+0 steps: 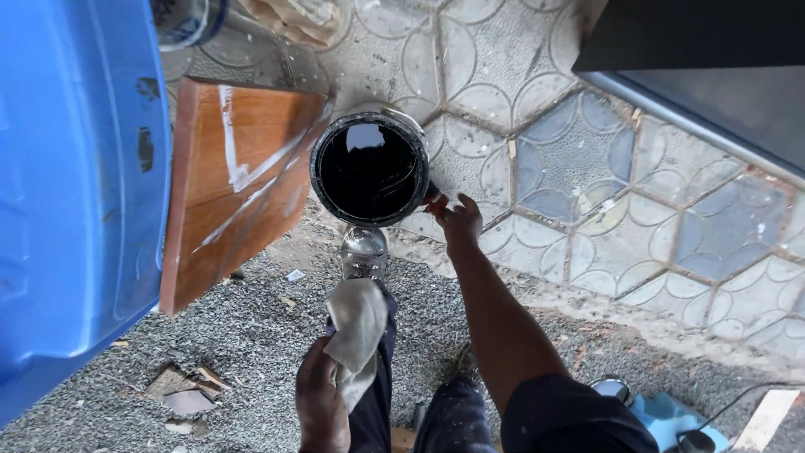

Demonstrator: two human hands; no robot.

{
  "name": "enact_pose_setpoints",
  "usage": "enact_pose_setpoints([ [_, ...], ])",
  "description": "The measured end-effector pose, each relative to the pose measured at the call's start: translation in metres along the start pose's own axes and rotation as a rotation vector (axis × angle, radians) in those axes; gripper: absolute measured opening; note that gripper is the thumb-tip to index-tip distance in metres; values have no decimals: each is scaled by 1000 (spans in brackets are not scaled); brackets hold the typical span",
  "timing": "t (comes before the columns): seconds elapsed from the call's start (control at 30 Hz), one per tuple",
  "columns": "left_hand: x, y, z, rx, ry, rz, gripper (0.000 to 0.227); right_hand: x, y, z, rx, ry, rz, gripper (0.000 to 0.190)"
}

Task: Applying a black finish to a wooden furniture panel using a sponge and then buffing it with a cloth.

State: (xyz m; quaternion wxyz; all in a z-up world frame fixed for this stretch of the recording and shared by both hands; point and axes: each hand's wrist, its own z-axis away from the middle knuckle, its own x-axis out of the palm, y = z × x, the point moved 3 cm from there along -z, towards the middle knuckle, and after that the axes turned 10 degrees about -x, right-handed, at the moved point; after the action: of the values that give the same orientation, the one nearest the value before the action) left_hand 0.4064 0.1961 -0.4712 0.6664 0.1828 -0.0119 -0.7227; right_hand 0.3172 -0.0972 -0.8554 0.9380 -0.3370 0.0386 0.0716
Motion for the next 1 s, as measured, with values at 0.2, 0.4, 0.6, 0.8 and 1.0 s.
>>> enact_pose_setpoints([
  [0.2, 13, -14, 47, 240, -58, -290, 24, -85, -86, 155, -374, -154, 876, 62],
  [0.4, 58, -62, 159, 300, -93, -533, 15, -171, -275, 427, -763, -998, 611, 84],
  [0.6, 75, -67, 384, 680, -419, -876, 19, -320, -432, 539, -1368, -858, 750, 13],
  [0.8, 78, -28, 547, 1129, -656, -1084, 28, -440, -538, 616, -940, -543, 754, 13],
  [1.0, 79, 26, 627, 995, -805, -1272, 35, -480, -544, 668, -801, -294, 608, 21],
])
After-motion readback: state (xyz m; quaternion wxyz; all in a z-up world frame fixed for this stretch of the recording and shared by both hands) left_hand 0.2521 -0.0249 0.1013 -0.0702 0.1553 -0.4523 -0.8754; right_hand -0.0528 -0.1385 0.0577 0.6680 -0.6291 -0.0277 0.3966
